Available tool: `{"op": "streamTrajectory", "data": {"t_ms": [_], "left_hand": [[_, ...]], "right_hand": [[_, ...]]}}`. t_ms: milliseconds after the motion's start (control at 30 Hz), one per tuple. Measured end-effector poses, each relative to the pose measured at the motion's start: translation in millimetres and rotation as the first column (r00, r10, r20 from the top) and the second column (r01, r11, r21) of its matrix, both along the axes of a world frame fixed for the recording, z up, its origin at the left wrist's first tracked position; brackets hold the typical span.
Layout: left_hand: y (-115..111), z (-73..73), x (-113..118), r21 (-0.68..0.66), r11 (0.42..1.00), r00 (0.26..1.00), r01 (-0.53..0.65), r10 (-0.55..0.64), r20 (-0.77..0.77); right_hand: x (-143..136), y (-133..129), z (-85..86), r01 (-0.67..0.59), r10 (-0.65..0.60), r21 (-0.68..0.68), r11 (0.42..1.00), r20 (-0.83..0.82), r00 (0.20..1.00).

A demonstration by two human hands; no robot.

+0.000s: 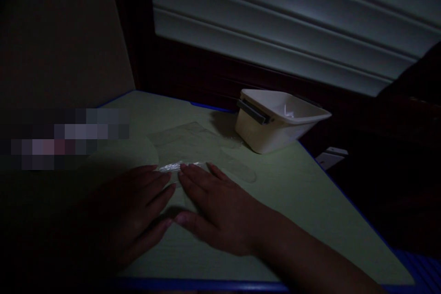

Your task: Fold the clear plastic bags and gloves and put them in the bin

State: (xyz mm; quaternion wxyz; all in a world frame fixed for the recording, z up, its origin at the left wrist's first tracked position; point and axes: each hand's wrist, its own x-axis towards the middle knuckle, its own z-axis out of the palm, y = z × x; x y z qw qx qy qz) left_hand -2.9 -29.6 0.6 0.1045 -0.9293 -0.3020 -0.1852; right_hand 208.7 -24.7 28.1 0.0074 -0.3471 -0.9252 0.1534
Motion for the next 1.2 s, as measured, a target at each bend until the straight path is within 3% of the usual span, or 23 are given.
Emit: {"op": "streamTrajectory", "data": {"t_ms": [267, 367, 467, 767, 933, 1067, 1200], "left_hand": [[0.7, 5.9, 1.1, -0.089, 0.996, 1.0, -0.021, 0.02, -0.004], [0.4, 7.6, 0.9, -0.083, 0.996, 1.0, -0.024, 0.023, -0.004], [-0.6, 10.2, 0.3, -0.088, 0.995, 0.999, -0.04, 0.039, -0.012], [8.3, 6.8, -1.5, 0.002, 1.0, 0.996, 0.028, -0.028, 0.085], [5.6, 11.1, 1.0, -0.015, 0.997, 0.997, 0.075, -0.075, 0.013], [2.9, 10.3, 1.6, -0.109, 0.993, 0.998, 0.053, -0.058, -0.037], [10.5, 6.3, -1.2, -0.203, 0.972, 0.993, 0.117, -0.111, 0.044]], "right_hand": [[26.0, 11.2, 5.2, 0.2, -0.206, 0.065, 0.978, 0.12, 0.971], [28.4, 13.9, 6.7, 0.196, -0.197, 0.157, 0.968, -0.012, 0.98], [25.4, 14.6, 7.2, 0.267, -0.235, 0.196, 0.943, -0.172, 0.957], [11.7, 15.7, -5.4, 0.388, -0.382, -0.018, 0.922, -0.22, 0.897], [14.9, 11.7, 2.4, 0.349, -0.347, -0.046, 0.936, -0.283, 0.894], [21.8, 6.6, 17.8, 0.183, -0.23, -0.169, 0.968, -0.32, 0.919], [22.8, 4.5, 23.0, 0.062, -0.147, -0.309, 0.949, -0.259, 0.955]]}}
